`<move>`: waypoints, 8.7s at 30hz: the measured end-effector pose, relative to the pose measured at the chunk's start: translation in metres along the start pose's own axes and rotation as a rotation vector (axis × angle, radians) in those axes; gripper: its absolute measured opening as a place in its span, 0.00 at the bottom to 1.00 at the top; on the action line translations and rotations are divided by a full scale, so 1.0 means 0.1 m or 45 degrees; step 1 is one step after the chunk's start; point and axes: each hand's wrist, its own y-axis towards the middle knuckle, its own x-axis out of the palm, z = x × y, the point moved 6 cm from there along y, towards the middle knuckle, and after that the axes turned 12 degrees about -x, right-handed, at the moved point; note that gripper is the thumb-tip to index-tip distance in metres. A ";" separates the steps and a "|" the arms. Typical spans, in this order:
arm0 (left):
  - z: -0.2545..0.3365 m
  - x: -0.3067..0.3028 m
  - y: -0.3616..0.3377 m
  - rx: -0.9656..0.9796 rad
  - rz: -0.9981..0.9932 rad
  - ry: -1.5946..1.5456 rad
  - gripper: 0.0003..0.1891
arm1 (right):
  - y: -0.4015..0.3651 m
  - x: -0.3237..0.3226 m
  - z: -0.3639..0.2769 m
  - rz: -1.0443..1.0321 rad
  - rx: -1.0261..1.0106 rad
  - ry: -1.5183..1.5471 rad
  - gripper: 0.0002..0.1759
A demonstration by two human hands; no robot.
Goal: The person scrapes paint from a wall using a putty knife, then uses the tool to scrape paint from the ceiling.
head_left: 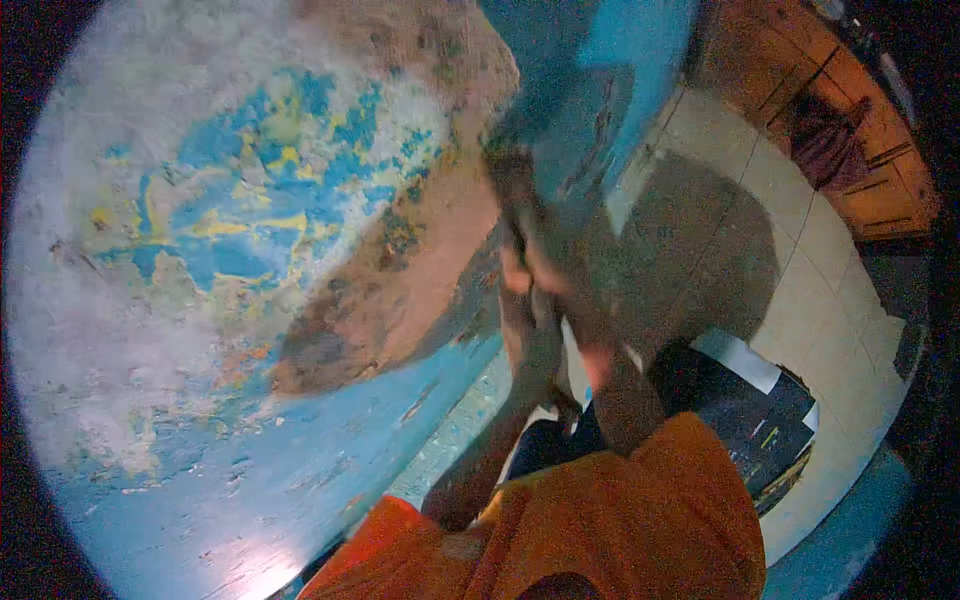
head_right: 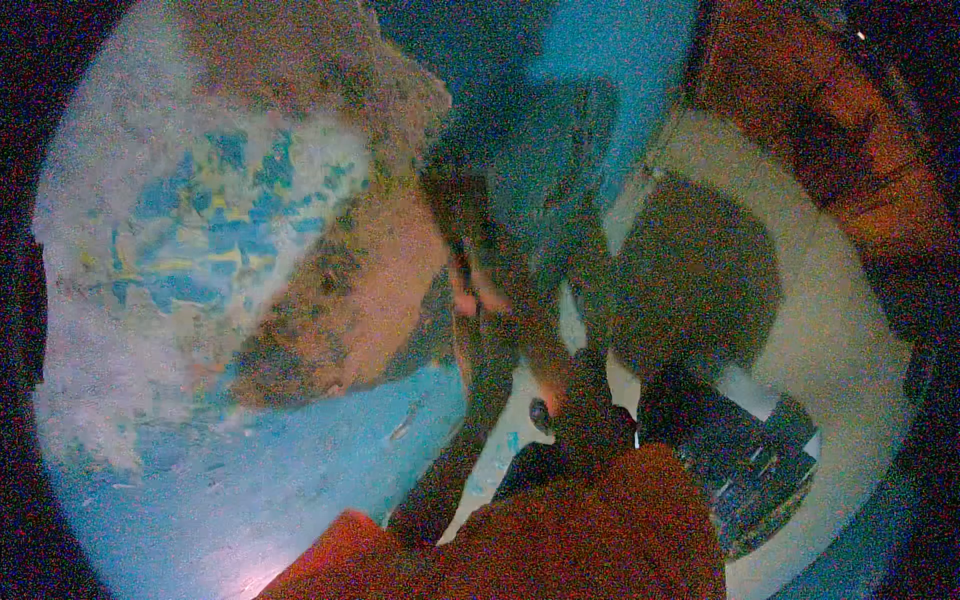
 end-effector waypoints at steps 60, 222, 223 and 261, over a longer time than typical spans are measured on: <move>1.91 -0.07 -0.30 0.915 0.119 0.169 0.17 | 0.79 -0.18 -0.53 0.277 -0.478 -0.966 0.26; 4.24 -1.14 -1.59 1.039 0.435 -0.057 0.25 | 1.09 2.28 -3.95 -0.403 -0.672 -0.361 0.25; 4.26 -1.12 -1.58 1.025 0.424 -0.060 0.25 | 1.04 2.30 -3.90 -0.489 -0.493 -0.187 0.23; 3.06 -0.10 0.00 0.417 -0.415 -0.595 0.10 | 0.03 0.82 -2.26 0.067 -0.722 -0.895 0.23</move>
